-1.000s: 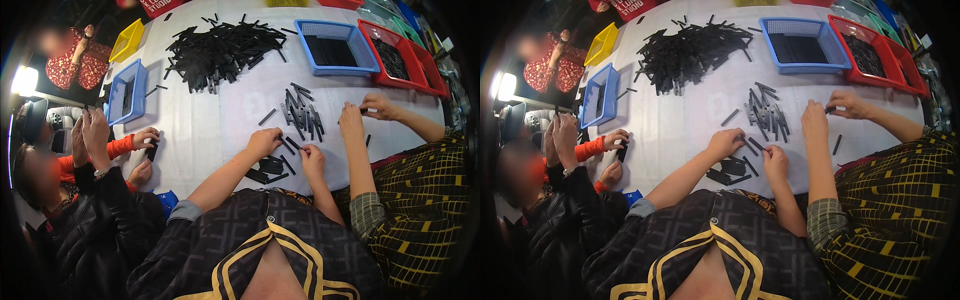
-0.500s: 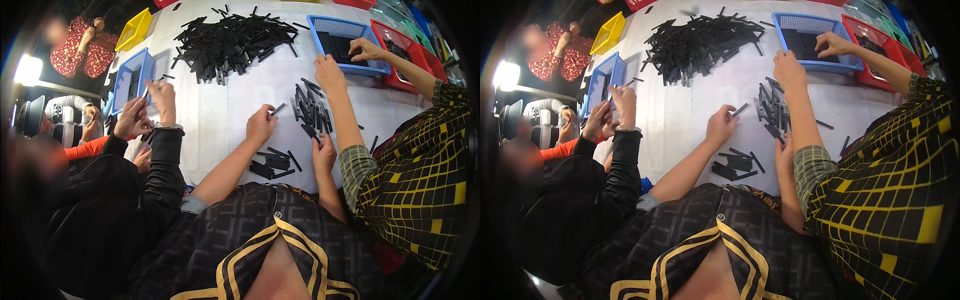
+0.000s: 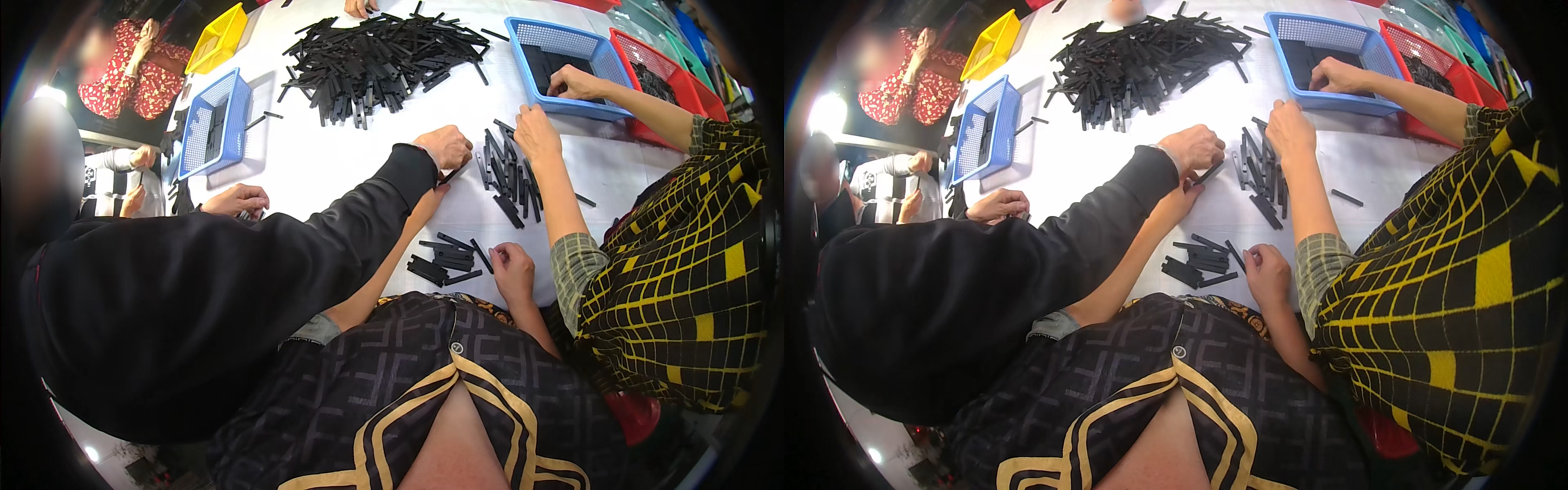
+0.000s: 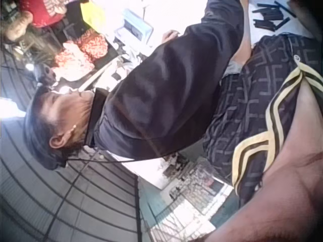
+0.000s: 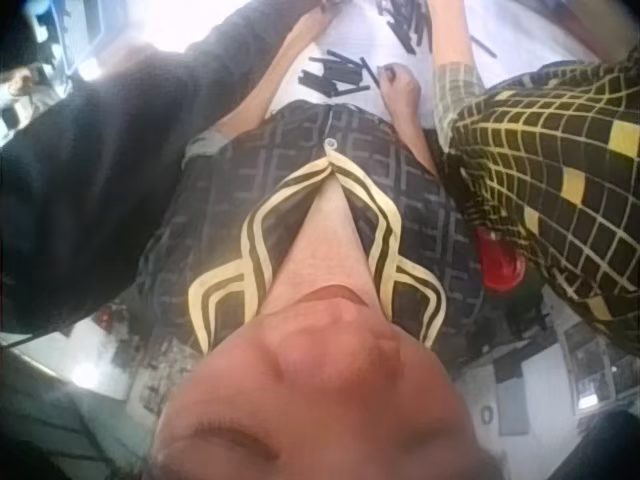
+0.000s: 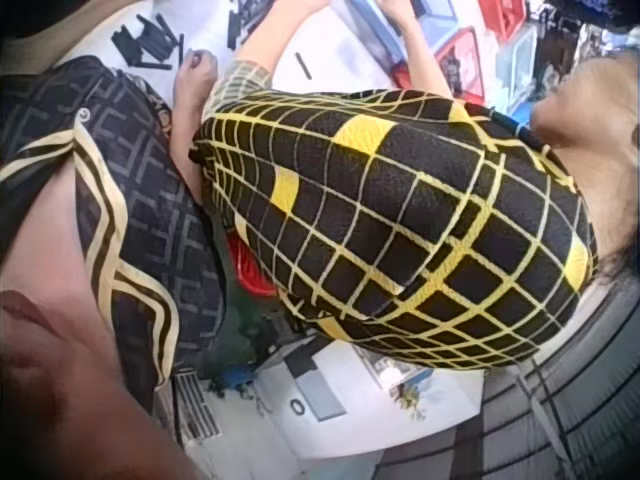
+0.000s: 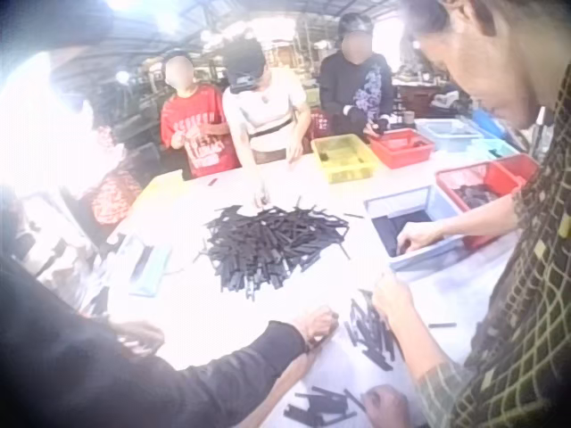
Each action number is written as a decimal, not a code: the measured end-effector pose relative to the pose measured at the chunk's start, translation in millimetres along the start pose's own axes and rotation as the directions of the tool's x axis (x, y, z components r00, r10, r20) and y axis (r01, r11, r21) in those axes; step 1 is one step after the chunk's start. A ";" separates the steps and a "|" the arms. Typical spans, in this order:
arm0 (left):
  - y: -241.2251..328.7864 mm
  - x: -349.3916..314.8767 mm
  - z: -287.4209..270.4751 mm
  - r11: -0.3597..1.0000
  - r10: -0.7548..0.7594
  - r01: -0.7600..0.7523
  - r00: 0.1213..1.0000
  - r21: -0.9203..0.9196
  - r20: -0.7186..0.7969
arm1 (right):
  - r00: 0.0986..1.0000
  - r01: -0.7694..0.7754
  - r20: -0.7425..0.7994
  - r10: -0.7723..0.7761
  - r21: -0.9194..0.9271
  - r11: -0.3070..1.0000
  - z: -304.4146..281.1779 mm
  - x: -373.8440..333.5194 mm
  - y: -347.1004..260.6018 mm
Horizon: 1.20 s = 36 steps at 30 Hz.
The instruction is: The person sits at a table with several others, picking up small black plastic components and assembling them by hand. They repeatedly pick, align, and snap pieces together, placing finished units into a blue basket. The task continues throughout the clip with consistent hand movements.
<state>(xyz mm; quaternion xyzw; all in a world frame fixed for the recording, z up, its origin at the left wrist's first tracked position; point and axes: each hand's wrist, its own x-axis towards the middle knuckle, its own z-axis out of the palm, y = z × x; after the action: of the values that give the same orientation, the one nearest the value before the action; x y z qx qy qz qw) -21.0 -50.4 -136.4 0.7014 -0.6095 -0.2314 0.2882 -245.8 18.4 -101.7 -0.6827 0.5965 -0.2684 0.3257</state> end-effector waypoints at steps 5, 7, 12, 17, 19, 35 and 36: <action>18.0 8.3 3.8 0.998 -0.033 0.037 0.997 -0.056 0.073 | 0.996 -0.044 -0.076 0.044 0.006 0.999 -3.7 -7.7 6.6; 21.1 9.2 -2.3 0.984 -0.050 0.060 0.997 -0.167 0.067 | 0.990 -0.029 -0.135 0.032 0.026 0.999 -4.3 -4.5 9.2; 9.2 2.1 -2.9 0.791 -0.043 0.132 0.986 -0.597 0.161 | 0.988 -0.106 -0.106 0.112 0.061 0.993 -10.3 -5.1 16.1; 7.6 -17.4 -5.5 0.852 -0.057 0.175 0.968 -0.494 0.245 | 0.991 0.005 0.131 0.011 -0.122 0.993 -10.4 -15.4 7.3; 18.3 -29.8 -9.6 0.876 -0.048 0.181 0.955 -0.446 0.292 | 0.986 0.077 0.163 -0.046 -0.192 0.978 -8.4 -16.9 5.0; 41.5 -68.0 -26.6 0.945 -0.013 0.106 0.957 -0.310 0.290 | 0.981 -0.012 0.179 0.071 -0.306 0.952 -1.0 -13.9 -11.6; 39.7 -68.6 -25.5 0.943 -0.015 0.106 0.961 -0.314 0.278 | 0.984 -0.013 0.163 0.068 -0.318 0.948 2.0 -12.8 -14.0</action>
<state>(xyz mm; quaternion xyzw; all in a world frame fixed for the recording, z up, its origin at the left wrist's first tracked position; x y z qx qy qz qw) -42.7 17.0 -92.4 0.6242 -0.5745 -0.4317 0.3066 -237.2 32.4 -91.9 -0.7343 0.6153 -0.1027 0.2679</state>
